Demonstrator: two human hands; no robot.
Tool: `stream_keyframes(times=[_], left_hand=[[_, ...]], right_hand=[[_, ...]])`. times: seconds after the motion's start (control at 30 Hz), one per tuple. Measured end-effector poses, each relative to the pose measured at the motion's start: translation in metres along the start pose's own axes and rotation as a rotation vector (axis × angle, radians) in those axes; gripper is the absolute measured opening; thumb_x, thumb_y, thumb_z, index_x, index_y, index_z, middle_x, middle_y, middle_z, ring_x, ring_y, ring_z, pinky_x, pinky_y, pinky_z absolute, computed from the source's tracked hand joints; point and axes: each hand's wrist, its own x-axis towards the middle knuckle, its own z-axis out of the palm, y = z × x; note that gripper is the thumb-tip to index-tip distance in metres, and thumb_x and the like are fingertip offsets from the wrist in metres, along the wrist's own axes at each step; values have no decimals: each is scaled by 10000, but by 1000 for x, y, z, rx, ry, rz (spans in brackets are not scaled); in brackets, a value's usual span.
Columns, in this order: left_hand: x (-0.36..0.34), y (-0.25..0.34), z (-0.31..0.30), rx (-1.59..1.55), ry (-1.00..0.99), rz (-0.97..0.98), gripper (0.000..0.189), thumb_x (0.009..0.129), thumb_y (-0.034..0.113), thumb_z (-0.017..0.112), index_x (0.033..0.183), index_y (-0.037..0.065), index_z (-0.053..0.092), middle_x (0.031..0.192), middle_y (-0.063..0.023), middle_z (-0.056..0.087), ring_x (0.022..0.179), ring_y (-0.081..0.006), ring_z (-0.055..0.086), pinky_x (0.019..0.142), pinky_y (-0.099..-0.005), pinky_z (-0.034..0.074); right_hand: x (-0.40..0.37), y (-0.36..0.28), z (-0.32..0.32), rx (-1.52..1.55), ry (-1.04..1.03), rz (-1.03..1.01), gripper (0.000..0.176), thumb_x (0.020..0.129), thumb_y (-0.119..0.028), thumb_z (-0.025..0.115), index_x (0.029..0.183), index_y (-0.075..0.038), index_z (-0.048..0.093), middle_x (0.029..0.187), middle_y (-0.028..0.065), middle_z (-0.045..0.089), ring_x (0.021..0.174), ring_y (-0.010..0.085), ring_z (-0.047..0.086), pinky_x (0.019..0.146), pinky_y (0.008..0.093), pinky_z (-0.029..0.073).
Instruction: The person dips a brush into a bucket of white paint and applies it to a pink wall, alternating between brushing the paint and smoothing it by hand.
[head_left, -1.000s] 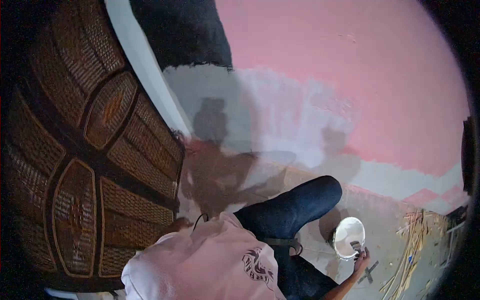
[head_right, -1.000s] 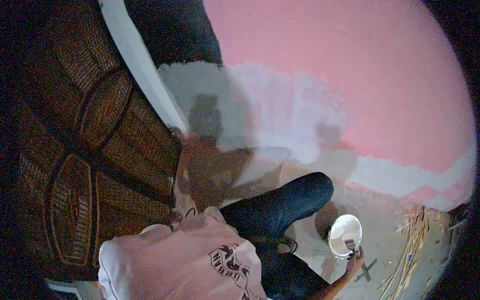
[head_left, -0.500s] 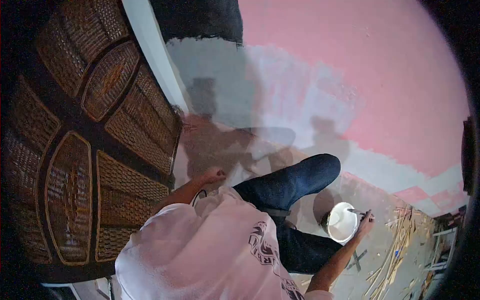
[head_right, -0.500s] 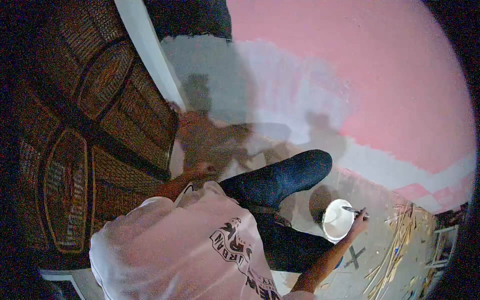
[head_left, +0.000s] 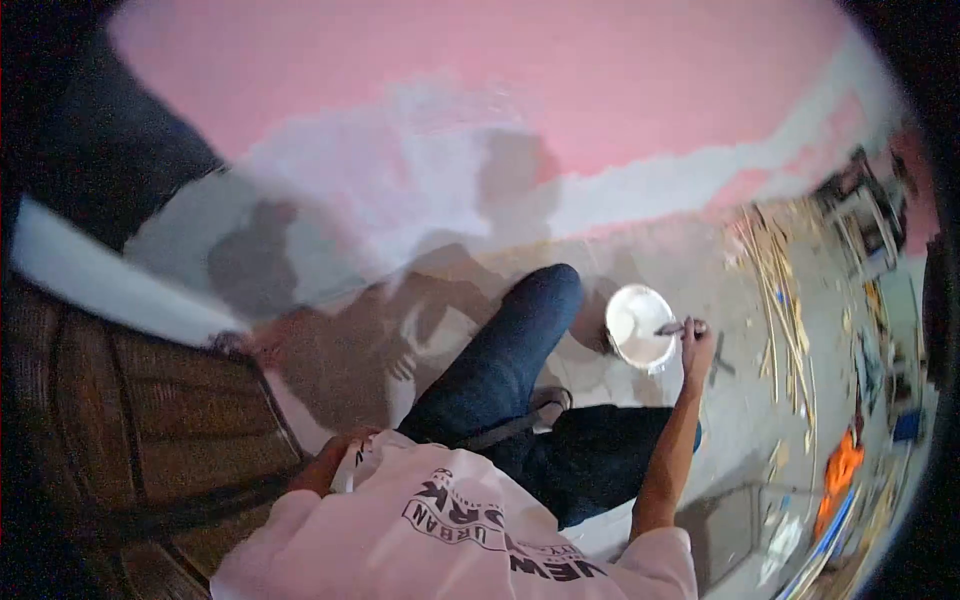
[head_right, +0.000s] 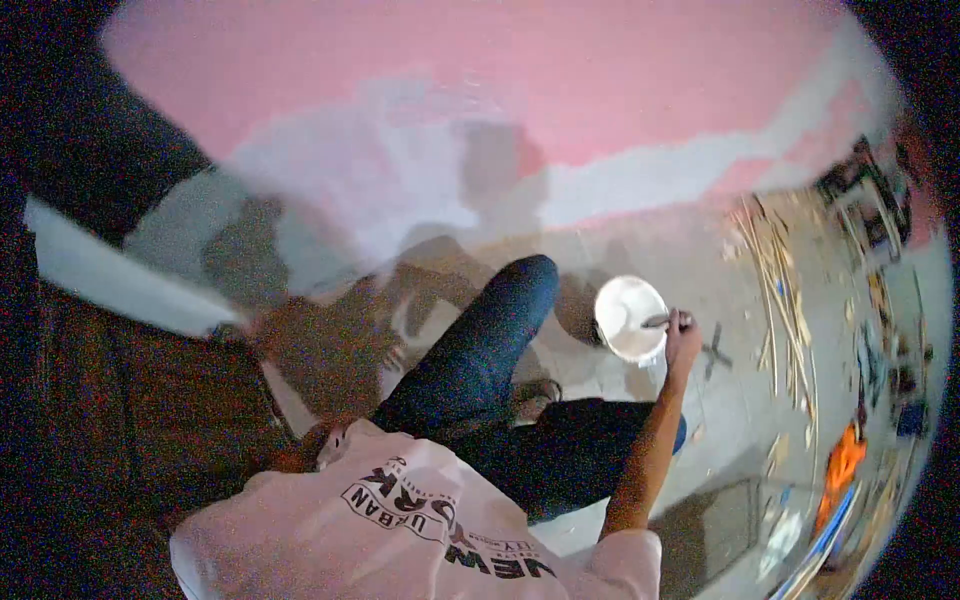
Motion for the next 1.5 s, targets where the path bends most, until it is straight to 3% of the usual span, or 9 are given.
stream_keyframes(times=[0.4, 0.6, 0.73, 0.8, 0.97, 1.07, 1.17, 1.4, 1.5], left_hand=[[45, 21, -40, 25, -228, -47, 528, 899, 448, 711, 1286, 94, 644, 1134, -140, 726, 1030, -319, 703, 886, -471, 559], [47, 49, -45, 25, -276, -106, 529, 906, 436, 705, 1309, 101, 629, 1149, -137, 722, 1041, -322, 700, 887, -479, 559], [46, 74, -40, -6, -237, -166, 531, 911, 428, 702, 1324, 105, 620, 1159, -135, 718, 1049, -323, 697, 888, -484, 559], [36, 93, -30, -44, -198, -197, 532, 913, 424, 700, 1332, 107, 615, 1164, -134, 717, 1053, -324, 696, 888, -487, 559], [20, 138, -4, -151, -76, -310, 535, 919, 414, 695, 1351, 112, 602, 1177, -132, 713, 1062, -326, 693, 889, -494, 559], [35, 168, 10, -164, -61, -389, 538, 923, 408, 693, 1363, 115, 595, 1185, -131, 710, 1068, -327, 691, 889, -498, 559], [54, 194, 16, -161, -57, -468, 541, 926, 402, 690, 1374, 118, 587, 1193, -130, 708, 1074, -328, 689, 890, -502, 558], [48, 225, -9, -229, -5, -509, 548, 934, 388, 684, 1401, 126, 570, 1210, -126, 702, 1087, -331, 685, 891, -512, 558], [57, 222, -8, -266, 12, -452, 552, 938, 383, 681, 1413, 129, 563, 1218, -125, 700, 1093, -332, 683, 891, -516, 558]], right_hand=[[-25, -48, -22, -72, 20, 1, 289, 1004, -284, 647, 1009, -6, 725, 714, 105, 684, 655, 182, 667, 642, 334, 514], [-30, -36, -14, 19, 69, 51, 260, 1003, -281, 650, 991, -33, 728, 800, 147, 746, 710, 247, 728, 671, 375, 544], [-22, 26, 3, -76, 125, 143, 248, 1004, -280, 651, 1001, -45, 730, 768, 178, 712, 672, 257, 695, 653, 384, 532], [-10, 19, -12, -4, 130, 170, 246, 1000, -284, 656, 1013, -51, 732, 754, 194, 692, 660, 265, 681, 643, 389, 524], [16, 21, -31, 356, 96, 346, 231, 1040, -203, 626, 1018, 17, 696, 834, 34, 700, 731, 87, 595, 658, 284, 495], [33, 18, -23, 479, 135, 436, 267, 1054, -232, 622, 1029, 29, 673, 759, -21, 592, 675, 63, 517, 620, 245, 436], [67, 39, -13, 260, -6, 584, 207, 1049, -177, 605, 1018, 14, 679, 802, 17, 636, 728, 84, 554, 672, 261, 476], [121, 100, 23, 231, -20, 549, 233, 1030, -224, 627, 1034, 4, 675, 780, 42, 650, 714, 108, 596, 657, 286, 494], [134, 114, 36, 258, 16, 436, 238, 1038, -218, 611, 1046, 12, 676, 753, 35, 640, 685, 104, 594, 628, 274, 473]])
